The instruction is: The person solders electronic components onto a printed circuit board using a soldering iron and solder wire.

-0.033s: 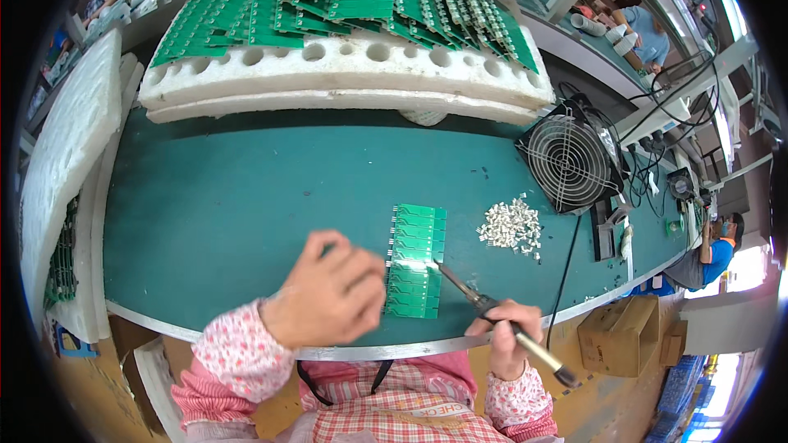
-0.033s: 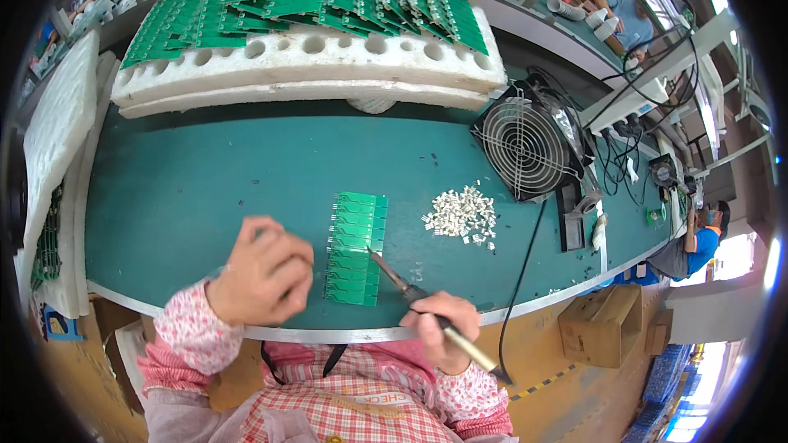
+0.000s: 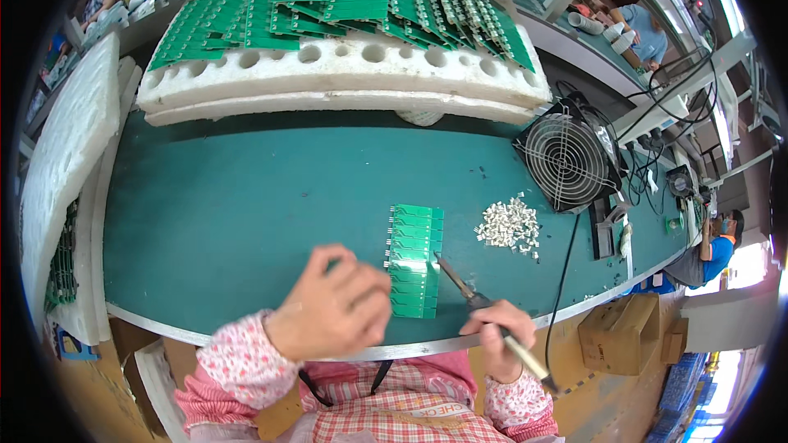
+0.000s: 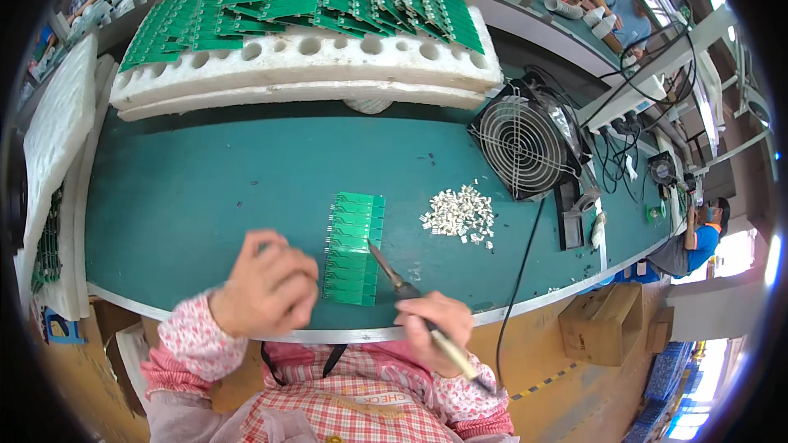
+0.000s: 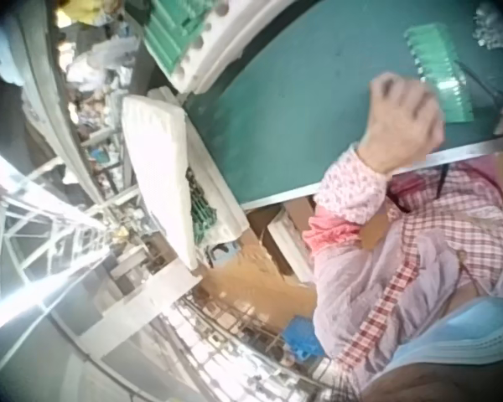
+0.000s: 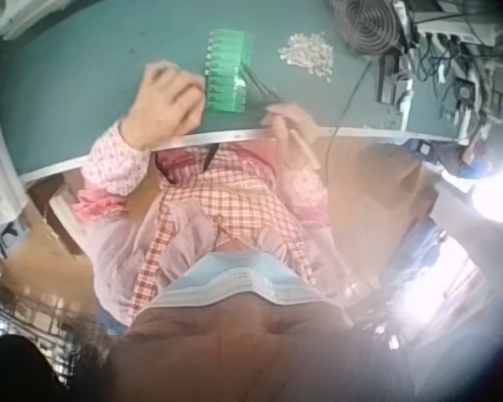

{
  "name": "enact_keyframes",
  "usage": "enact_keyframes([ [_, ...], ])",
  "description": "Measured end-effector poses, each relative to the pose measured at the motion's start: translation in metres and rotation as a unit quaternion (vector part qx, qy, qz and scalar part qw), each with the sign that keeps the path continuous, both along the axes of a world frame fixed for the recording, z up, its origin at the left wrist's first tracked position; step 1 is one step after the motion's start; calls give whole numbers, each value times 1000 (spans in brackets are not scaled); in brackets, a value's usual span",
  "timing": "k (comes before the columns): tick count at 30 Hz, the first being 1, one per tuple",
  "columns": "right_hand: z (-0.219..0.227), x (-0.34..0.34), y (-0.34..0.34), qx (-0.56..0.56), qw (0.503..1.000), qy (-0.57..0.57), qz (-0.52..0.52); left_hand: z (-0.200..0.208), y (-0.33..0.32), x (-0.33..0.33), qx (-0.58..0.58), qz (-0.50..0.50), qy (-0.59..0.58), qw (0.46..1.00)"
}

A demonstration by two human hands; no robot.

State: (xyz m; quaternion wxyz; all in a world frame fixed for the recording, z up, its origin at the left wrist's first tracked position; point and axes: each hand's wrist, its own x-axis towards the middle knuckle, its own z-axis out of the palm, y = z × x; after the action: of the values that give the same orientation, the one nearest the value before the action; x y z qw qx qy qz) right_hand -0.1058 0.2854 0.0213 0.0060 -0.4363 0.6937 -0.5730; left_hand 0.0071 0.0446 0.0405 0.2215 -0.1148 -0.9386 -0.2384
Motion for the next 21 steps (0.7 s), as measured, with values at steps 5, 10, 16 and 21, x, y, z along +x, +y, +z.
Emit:
enact_keyframes([
  [5,9,18,-20,137,980,132,66,-9,49,25,50,-2,27,998],
  [10,0,15,-9,138,977,125,100,-14,43,37,55,67,-14,996],
  [16,-6,2,-8,62,991,116,32,-20,29,44,140,158,-64,975],
  [21,-4,13,3,-14,977,-212,-17,-16,17,33,220,202,-51,953],
])
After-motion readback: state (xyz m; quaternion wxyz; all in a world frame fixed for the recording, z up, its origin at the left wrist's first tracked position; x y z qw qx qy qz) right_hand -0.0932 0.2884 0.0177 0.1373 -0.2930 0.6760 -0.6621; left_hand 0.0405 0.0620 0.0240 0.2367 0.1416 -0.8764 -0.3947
